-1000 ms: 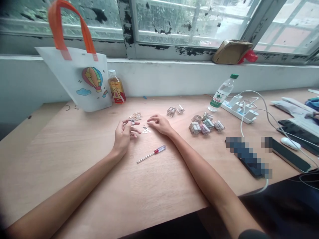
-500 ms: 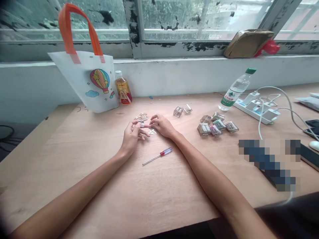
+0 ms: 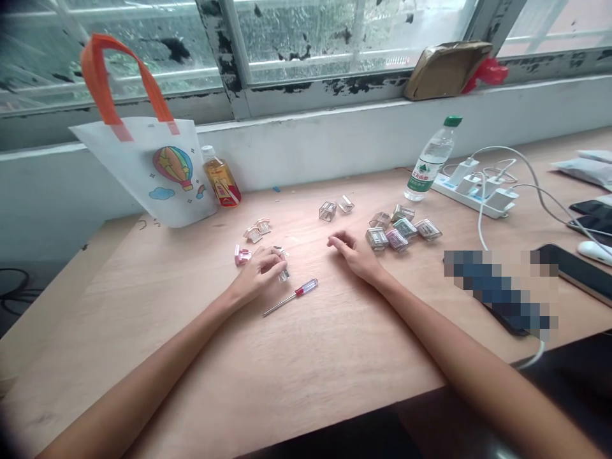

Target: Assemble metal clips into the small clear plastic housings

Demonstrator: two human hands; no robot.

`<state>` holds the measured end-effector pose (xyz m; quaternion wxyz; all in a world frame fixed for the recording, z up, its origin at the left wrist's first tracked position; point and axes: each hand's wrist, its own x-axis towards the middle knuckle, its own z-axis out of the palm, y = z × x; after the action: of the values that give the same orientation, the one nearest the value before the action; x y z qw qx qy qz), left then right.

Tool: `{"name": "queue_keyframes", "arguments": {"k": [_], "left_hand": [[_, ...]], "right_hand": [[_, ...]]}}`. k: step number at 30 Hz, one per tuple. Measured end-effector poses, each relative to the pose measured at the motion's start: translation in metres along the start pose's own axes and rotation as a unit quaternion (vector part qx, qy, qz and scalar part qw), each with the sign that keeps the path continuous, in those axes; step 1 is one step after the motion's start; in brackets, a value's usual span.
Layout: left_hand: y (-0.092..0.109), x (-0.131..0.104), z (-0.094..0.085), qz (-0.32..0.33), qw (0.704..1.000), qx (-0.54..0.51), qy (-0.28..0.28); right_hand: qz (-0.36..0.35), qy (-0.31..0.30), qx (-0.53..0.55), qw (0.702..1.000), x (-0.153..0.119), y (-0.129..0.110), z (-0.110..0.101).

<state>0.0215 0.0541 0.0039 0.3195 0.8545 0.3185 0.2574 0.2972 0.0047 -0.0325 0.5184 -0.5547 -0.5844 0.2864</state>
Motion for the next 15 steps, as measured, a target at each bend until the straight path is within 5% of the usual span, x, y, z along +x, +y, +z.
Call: {"name": "queue_keyframes", "arguments": {"k": [5,15], "left_hand": [[0.001,0.002,0.005,0.013,0.997,0.076,-0.018],[-0.002,0.000,0.008,0.013,0.993,0.117,0.025]], "right_hand": [[0.042,0.021,0.006,0.999,-0.005,0.007,-0.028],[0.000,0.002,-0.005,1.000,0.000,0.006,-0.017]]}}
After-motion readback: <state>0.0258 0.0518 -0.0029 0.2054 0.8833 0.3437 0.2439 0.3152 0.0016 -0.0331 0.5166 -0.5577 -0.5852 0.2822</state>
